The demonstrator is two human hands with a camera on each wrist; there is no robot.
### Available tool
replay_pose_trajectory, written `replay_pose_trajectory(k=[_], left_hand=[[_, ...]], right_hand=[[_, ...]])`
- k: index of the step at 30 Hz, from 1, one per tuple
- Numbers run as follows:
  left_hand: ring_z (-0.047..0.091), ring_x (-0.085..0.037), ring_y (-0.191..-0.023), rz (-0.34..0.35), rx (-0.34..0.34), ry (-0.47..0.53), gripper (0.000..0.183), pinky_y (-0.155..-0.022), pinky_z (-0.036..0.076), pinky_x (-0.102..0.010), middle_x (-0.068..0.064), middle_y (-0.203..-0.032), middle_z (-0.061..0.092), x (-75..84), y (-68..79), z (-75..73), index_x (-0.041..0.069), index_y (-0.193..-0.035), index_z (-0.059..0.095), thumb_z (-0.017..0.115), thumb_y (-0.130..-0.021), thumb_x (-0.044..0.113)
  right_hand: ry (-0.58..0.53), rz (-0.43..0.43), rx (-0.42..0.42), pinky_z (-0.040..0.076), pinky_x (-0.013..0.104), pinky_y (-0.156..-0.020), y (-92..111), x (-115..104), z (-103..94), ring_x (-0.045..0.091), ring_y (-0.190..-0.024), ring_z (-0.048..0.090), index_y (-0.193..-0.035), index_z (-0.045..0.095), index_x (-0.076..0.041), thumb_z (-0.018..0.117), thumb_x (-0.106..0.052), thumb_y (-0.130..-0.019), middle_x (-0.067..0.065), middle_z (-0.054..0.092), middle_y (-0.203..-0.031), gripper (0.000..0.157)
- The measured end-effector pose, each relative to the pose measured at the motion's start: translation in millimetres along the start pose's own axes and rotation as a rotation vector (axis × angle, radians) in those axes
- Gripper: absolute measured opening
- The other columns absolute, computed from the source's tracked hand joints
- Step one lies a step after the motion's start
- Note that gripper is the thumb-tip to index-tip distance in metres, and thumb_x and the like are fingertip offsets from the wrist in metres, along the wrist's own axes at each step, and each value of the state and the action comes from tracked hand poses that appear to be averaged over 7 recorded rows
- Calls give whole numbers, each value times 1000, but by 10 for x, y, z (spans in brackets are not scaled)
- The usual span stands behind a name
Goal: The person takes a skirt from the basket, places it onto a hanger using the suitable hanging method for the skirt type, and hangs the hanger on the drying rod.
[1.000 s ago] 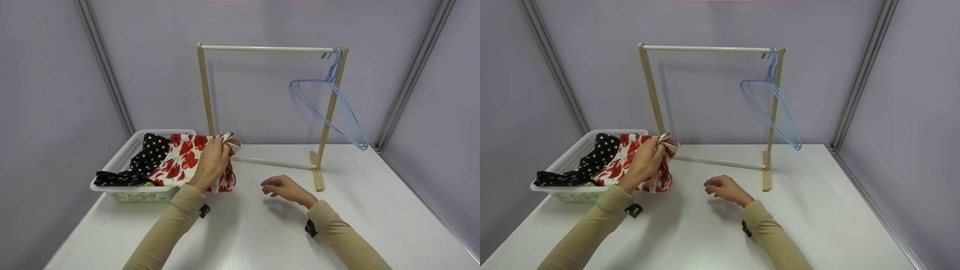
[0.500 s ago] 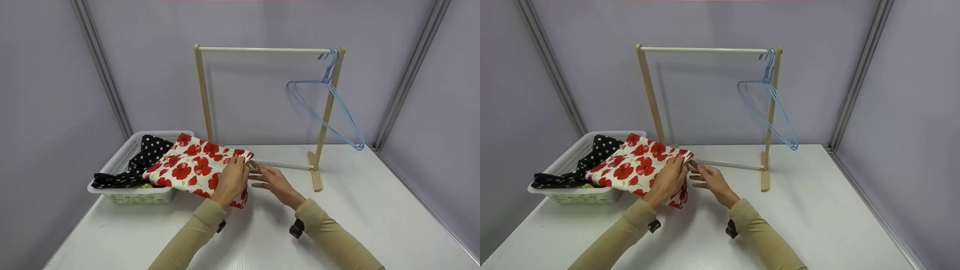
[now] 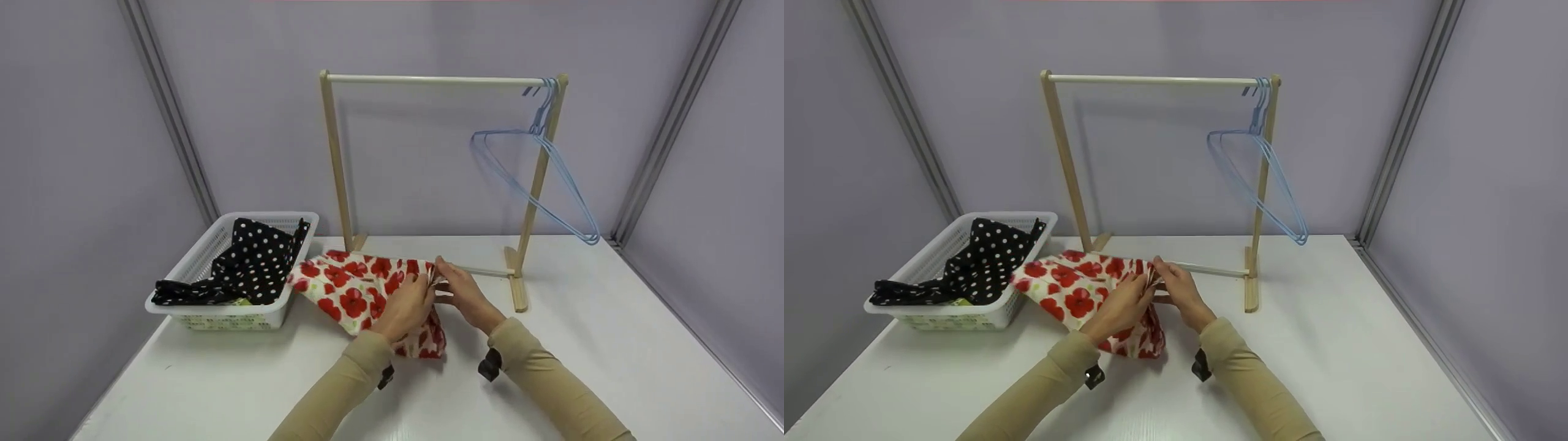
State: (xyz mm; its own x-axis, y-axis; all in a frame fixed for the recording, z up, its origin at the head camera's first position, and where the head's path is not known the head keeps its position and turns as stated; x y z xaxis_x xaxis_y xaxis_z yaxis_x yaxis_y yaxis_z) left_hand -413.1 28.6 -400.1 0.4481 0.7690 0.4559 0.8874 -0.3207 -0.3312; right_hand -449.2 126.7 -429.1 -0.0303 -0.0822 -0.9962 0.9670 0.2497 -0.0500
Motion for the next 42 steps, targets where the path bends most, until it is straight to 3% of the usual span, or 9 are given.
replay_pose_trajectory(k=[4, 11, 16, 20, 25, 28, 30, 35, 42], left_hand=[[51, -14, -77, 31, -104, 107, 24, -68, 47, -29, -6, -98, 53, 38, -14, 202, 8, -112, 51, 41, -97, 24], [53, -10, -101, 15, -414, 199, 33, -88, 44, -32, 6, -113, 53, 35, 119, 549, 19, -127, 46, 49, -94, 24], [53, -9, -97, 55, -545, 175, 29, -89, 43, -34, 9, -108, 56, -10, 181, 600, 20, -121, 54, 52, -92, 24], [57, -11, -86, 4, -458, 122, 23, -79, 48, -33, 5, -96, 61, -249, 92, 419, 13, -110, 61, 56, -90, 22], [58, -22, -76, -111, -104, -4, 36, -65, 49, -36, -11, -99, 55, -633, -51, 30, 7, -116, 50, 64, -83, 11], [56, -23, -72, -97, 21, -108, 55, -61, 50, -36, -18, -115, 45, -711, -92, -88, 12, -126, 43, 67, -78, 3], [55, -23, -71, -59, 26, -175, 53, -59, 50, -37, -19, -119, 41, -721, -106, -88, 16, -125, 48, 66, -77, 0], [57, -23, -78, -54, -43, -290, 19, -62, 50, -40, -10, -99, 57, -848, -117, -66, 14, -98, 64, 63, -82, 5], [59, -21, -86, -31, 4, -111, 7, -75, 48, -34, -5, -89, 63, -976, -189, -267, 9, -93, 64, 61, -86, 8]], right_hand=[[109, 30, 49, 51, 38, -75, -40, 42, -185, 21, -88, 56, -112, 54, 1, 56, -40, -88, 10, 55, -100, 47], [349, 83, 90, 52, 34, -66, -54, 95, -485, 19, -76, 55, -114, 57, 1, 61, -23, -86, 13, 55, -95, 37], [716, -87, -39, 51, 32, -62, -31, 5, -417, 17, -73, 57, -110, 62, -3, 62, -13, -84, 8, 61, -92, 28], [893, -397, -174, 49, 30, -67, 75, -178, -245, 13, -76, 58, -102, 68, -8, 60, -4, -85, 2, 65, -93, 20], [969, -697, -347, 51, 29, -72, 315, -296, -3, 12, -83, 61, -98, 70, -9, 59, 7, -82, 0, 67, -94, 25], [1044, -826, -401, 51, 27, -74, 439, -322, 116, 11, -85, 61, -97, 70, -11, 60, 8, -81, -2, 66, -93, 27], [1071, -874, -399, 50, 26, -75, 484, -343, 158, 10, -86, 61, -98, 70, -12, 61, 8, -80, -2, 65, -93, 28], [1093, -856, -201, 51, 28, -73, 409, -423, -9, 11, -84, 62, -100, 70, -11, 63, 7, -78, -1, 66, -93, 29], [1136, -787, 212, 51, 36, -71, 124, -548, -540, 18, -82, 64, -99, 72, -15, 65, -3, -82, 1, 69, -91, 22]])
Point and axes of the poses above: each hand's wrist, its own y-axis away from the middle knuckle, its own z-axis out of the palm, x = y × z, the point moved 8 cm from there along -y, towards the middle knuckle
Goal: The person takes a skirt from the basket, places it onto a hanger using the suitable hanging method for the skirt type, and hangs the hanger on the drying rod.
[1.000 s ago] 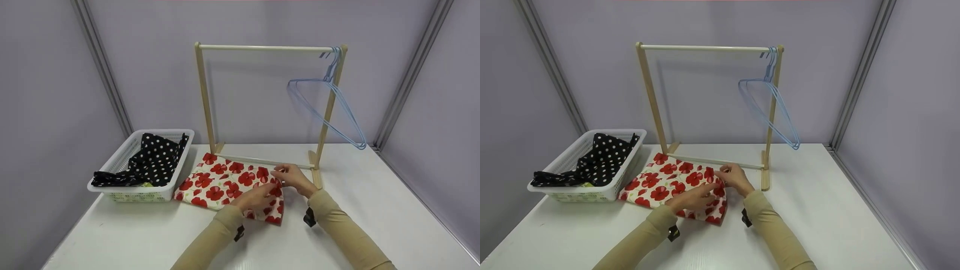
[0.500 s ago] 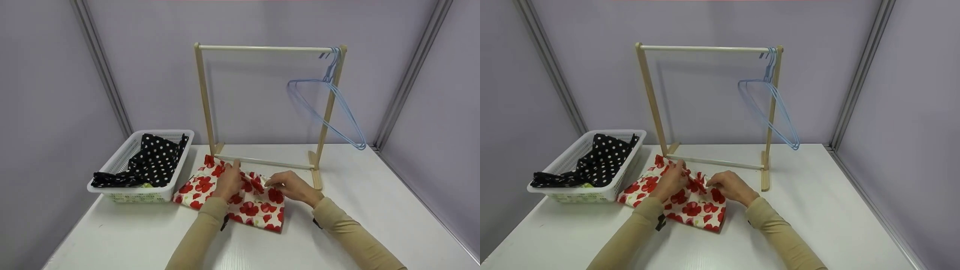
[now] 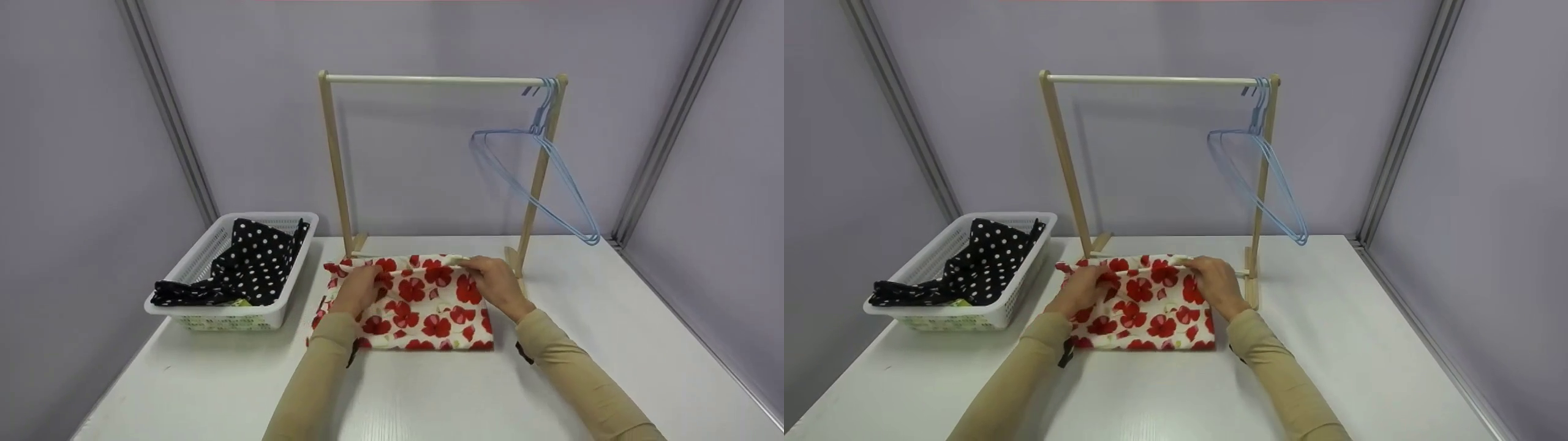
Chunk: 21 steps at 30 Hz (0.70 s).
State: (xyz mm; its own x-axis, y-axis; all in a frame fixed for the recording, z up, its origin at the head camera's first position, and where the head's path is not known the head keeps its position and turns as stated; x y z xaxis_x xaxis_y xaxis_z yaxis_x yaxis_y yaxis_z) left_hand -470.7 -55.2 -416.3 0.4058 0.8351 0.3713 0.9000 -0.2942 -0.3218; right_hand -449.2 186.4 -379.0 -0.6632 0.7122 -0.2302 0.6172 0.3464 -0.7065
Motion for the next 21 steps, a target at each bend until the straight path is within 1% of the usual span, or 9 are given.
replay_pose_trajectory(k=[3, 6, 9, 11, 14, 15, 16, 18, 21], left_hand=[[59, -21, -83, 52, 118, 50, 7, -73, 49, -34, -8, -86, 63, 69, -64, -123, 6, -92, 63, 58, -87, 5], [57, -19, -80, 63, 205, 71, 7, -72, 49, -31, -6, -85, 61, 161, -97, -201, 6, -90, 64, 58, -87, 5], [56, -16, -76, 76, 227, 11, 5, -68, 49, -30, -4, -82, 61, 254, -91, -185, 7, -86, 66, 61, -86, 7], [54, -15, -68, 86, 192, -50, 5, -61, 48, -30, -2, -75, 60, 282, -72, -118, 8, -80, 66, 63, -85, 10], [50, -12, -60, 98, 72, -103, 8, -54, 44, -29, 2, -67, 58, 262, -19, 29, 10, -76, 65, 65, -83, 14], [50, -11, -61, 96, 12, -90, 9, -55, 44, -29, 3, -67, 58, 242, 3, 84, 11, -76, 66, 65, -83, 15], [51, -10, -64, 84, -52, -72, 7, -58, 45, -28, 5, -70, 59, 217, 28, 138, 13, -78, 67, 66, -84, 17], [53, -10, -67, 57, -164, -22, 5, -63, 47, -28, 7, -75, 60, 162, 78, 226, 15, -82, 68, 65, -84, 19], [53, -11, -70, -8, -261, 39, 14, -67, 47, -30, 7, -77, 60, 64, 136, 302, 16, -85, 70, 62, -86, 28]], right_hand=[[45, 48, 117, 51, 39, -69, -75, 148, -94, 21, -80, 65, -99, 72, -15, 65, -2, -81, 3, 69, -91, 23], [55, 91, 204, 50, 38, -68, -128, 267, -152, 22, -79, 64, -101, 71, -13, 63, 0, -82, 5, 69, -90, 25], [3, 183, 193, 51, 39, -69, -117, 445, -140, 24, -79, 63, -105, 69, -10, 59, 2, -84, 9, 68, -90, 26], [-13, 263, 136, 49, 40, -69, -68, 590, -96, 25, -78, 61, -106, 68, -8, 58, 2, -85, 11, 67, -90, 25], [-1, 336, 3, 46, 43, -73, 34, 757, 4, 29, -83, 57, -106, 66, -1, 57, 0, -86, 16, 65, -91, 23], [11, 339, -37, 45, 44, -77, 63, 795, 34, 31, -90, 56, -104, 66, 2, 58, 0, -85, 18, 63, -93, 22], [11, 346, -81, 43, 45, -78, 95, 828, 66, 32, -91, 53, -103, 65, 5, 58, 0, -84, 20, 61, -94, 21], [12, 345, -160, 39, 48, -87, 144, 875, 124, 38, -104, 47, -97, 61, 11, 58, -2, -83, 26, 55, -103, 19], [-32, 372, -281, 29, 50, -99, 214, 927, 212, 43, -121, 32, -112, 49, 17, 58, -7, -84, 33, 40, -126, 38]])
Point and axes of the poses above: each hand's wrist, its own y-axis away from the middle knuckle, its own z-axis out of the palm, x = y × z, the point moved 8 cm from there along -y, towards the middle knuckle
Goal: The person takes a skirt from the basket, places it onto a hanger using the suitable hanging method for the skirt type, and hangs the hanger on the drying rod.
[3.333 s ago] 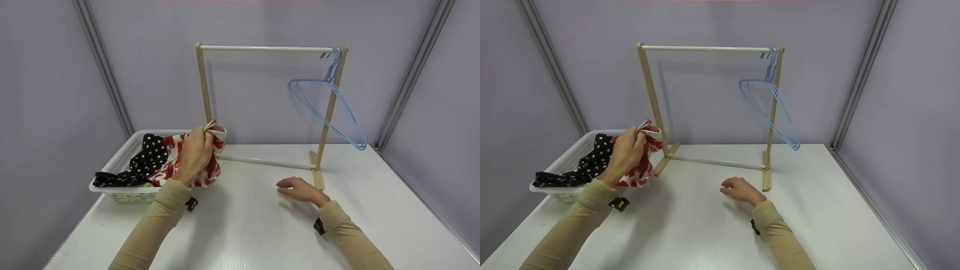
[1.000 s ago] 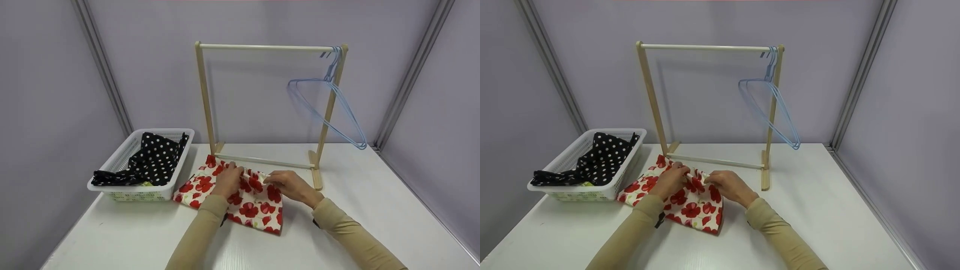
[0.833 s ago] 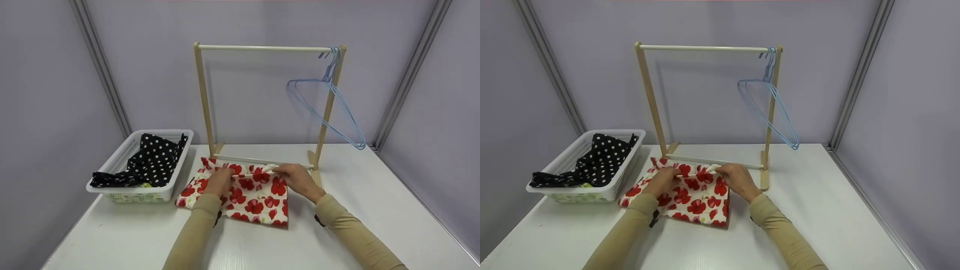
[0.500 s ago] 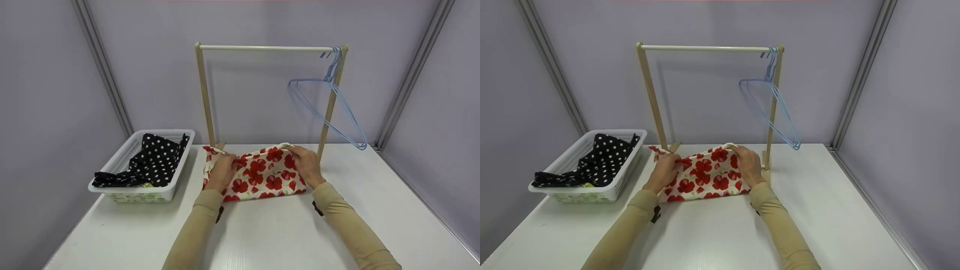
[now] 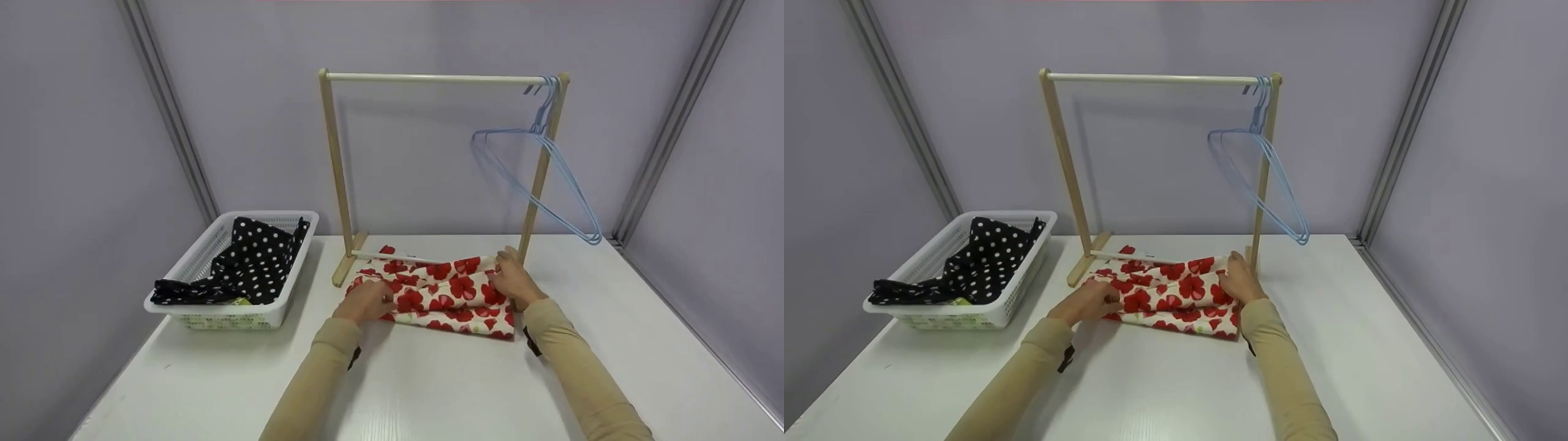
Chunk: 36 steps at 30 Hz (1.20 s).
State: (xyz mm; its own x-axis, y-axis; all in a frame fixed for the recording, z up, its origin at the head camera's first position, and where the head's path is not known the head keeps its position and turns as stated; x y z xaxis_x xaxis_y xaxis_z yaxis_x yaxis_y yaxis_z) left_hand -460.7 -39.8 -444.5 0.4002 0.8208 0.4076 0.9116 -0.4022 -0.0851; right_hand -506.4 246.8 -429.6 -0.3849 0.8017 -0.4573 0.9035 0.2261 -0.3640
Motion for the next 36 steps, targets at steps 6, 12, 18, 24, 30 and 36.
replay_pose_trajectory(k=[6, 12, 18, 24, 30, 36], left_hand=[[58, -20, -75, -97, 196, -118, 19, -68, 47, -38, 0, -80, 63, -166, -11, -152, 12, -93, 68, 61, -86, 29], [45, -42, -103, -245, 236, -133, 58, -81, 37, -55, -23, -113, 49, -414, 76, -229, 12, -123, 51, 76, -71, 18], [41, -45, -112, -321, 45, 182, 93, -75, 47, -50, -28, -134, 33, -590, 169, -95, 15, -141, 27, 81, -66, 18], [50, -29, -97, -332, -69, 306, 80, -60, 50, -38, -16, -131, 44, -555, 154, -41, 18, -136, 40, 76, -66, 1], [49, -19, -65, -308, -118, 227, 39, -48, 43, -30, -8, -91, 59, -539, 163, -53, 10, -107, 63, 69, -70, 1], [47, -16, -57, -219, -116, 85, 11, -46, 39, -29, -1, -70, 56, -506, 144, -92, 9, -77, 66, 73, -69, 6]], right_hand=[[-189, 168, -141, 21, 52, -103, 54, 149, 111, 43, -127, 24, -140, 14, 7, 49, -28, -93, 31, 20, -140, 68], [-277, 341, -127, 30, 51, -99, 117, 247, 89, 40, -118, 38, -136, 27, 7, 57, -21, -88, 31, 40, -128, 63], [-268, 306, -233, 43, 40, -83, 130, 174, 187, 28, -94, 52, -112, 59, 1, 65, -12, -82, 16, 57, -101, 33], [-320, 130, -341, 41, 27, -65, 104, -55, 228, 18, -75, 47, -104, 68, -7, 58, -1, -84, 6, 57, -90, 23], [-447, -157, -367, 40, 30, -74, 76, -585, 101, 26, -95, 50, -91, 70, 1, 37, 18, -78, 17, 59, -103, 39], [-668, -117, -234, 35, 28, -46, -38, -793, -110, 18, -86, 52, -86, 67, 4, 34, 19, -75, 17, 57, -114, 38]])
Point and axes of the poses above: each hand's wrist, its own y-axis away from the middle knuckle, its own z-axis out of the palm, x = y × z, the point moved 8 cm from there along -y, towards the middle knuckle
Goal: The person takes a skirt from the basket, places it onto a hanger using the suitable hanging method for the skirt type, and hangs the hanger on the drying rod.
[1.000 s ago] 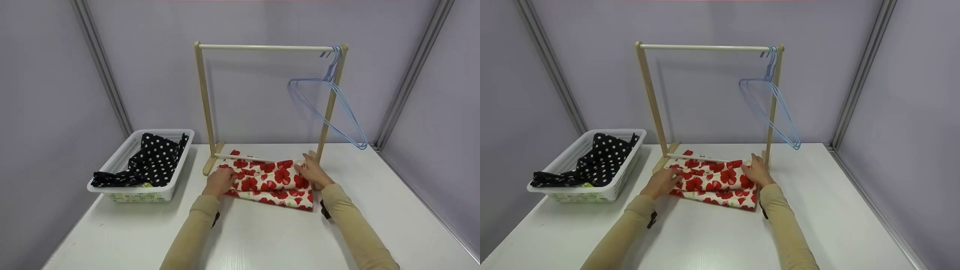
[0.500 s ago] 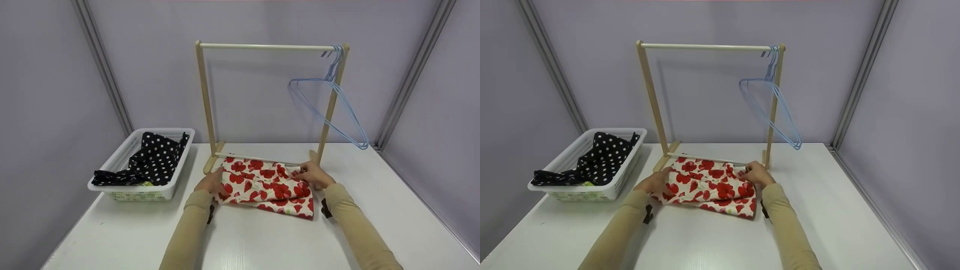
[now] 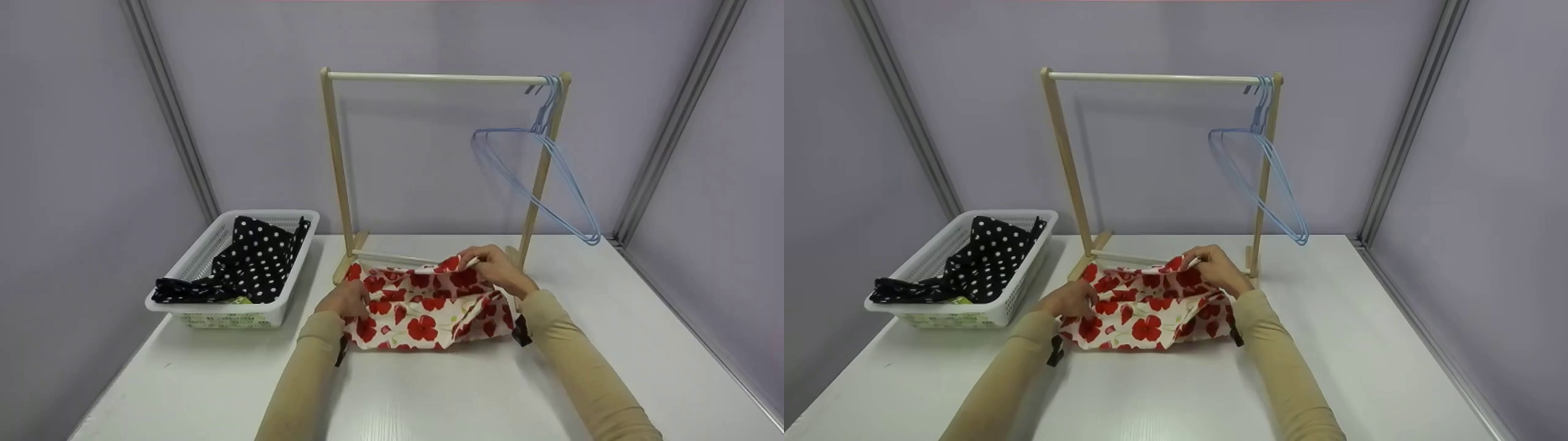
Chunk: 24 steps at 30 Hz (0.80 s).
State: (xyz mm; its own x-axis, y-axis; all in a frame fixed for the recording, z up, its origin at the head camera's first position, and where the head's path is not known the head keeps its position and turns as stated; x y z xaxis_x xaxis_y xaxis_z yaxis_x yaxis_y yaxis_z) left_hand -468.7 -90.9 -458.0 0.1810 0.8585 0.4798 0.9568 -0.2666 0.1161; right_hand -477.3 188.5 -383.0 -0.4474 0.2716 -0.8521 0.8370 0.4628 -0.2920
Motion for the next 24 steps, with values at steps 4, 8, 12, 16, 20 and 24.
replay_pose_trajectory(k=[4, 8, 12, 16, 20, 24], left_hand=[[48, -18, -60, 107, 202, -22, 11, -50, 41, -30, -1, -69, 55, 84, -50, -150, 8, -69, 63, 73, -69, 3], [55, -22, -72, 160, 480, -48, 13, -63, 47, -35, -4, -78, 58, 162, -57, -341, 7, -75, 61, 70, -71, -1], [59, -26, -81, 151, 551, -75, 12, -70, 48, -40, -8, -86, 60, 190, -57, -333, 6, -85, 62, 67, -76, 0], [56, -25, -84, 81, 382, -98, 14, -73, 47, -42, -8, -90, 57, 104, -84, -143, 8, -94, 61, 65, -81, 6], [52, -32, -100, 3, 255, -90, 33, -83, 43, -48, -17, -115, 50, -3, -82, -8, 13, -115, 56, 61, -83, 7], [44, -41, -112, -25, 254, -98, 49, -88, 35, -59, -22, -129, 41, -26, -89, -9, 20, -131, 43, 55, -86, 7]], right_hand=[[-29, 36, 215, 33, 24, -39, -71, 82, -204, 14, -74, 54, -89, 69, -5, 38, 12, -82, 8, 59, -112, 36], [-78, 105, 392, 38, 27, -49, -67, 242, -427, 20, -73, 51, -105, 66, -10, 40, 0, -91, 7, 58, -110, 31], [-12, 230, 336, 37, 37, -90, -45, 478, -482, 32, -107, 45, -139, 35, -11, 36, -21, -99, 19, 42, -129, 41], [240, 303, 163, 17, 49, -105, 34, 690, -357, 41, -130, 18, -144, 10, -2, 39, -22, -98, 28, 17, -142, 58], [499, 237, 34, 33, 51, -96, 114, 706, -139, 39, -117, 41, -127, 45, 4, 51, -12, -92, 24, 46, -126, 40], [607, 210, -219, 40, 48, -90, 188, 675, 212, 30, -107, 51, -120, 55, -4, 53, -14, -91, 15, 54, -118, 31]])
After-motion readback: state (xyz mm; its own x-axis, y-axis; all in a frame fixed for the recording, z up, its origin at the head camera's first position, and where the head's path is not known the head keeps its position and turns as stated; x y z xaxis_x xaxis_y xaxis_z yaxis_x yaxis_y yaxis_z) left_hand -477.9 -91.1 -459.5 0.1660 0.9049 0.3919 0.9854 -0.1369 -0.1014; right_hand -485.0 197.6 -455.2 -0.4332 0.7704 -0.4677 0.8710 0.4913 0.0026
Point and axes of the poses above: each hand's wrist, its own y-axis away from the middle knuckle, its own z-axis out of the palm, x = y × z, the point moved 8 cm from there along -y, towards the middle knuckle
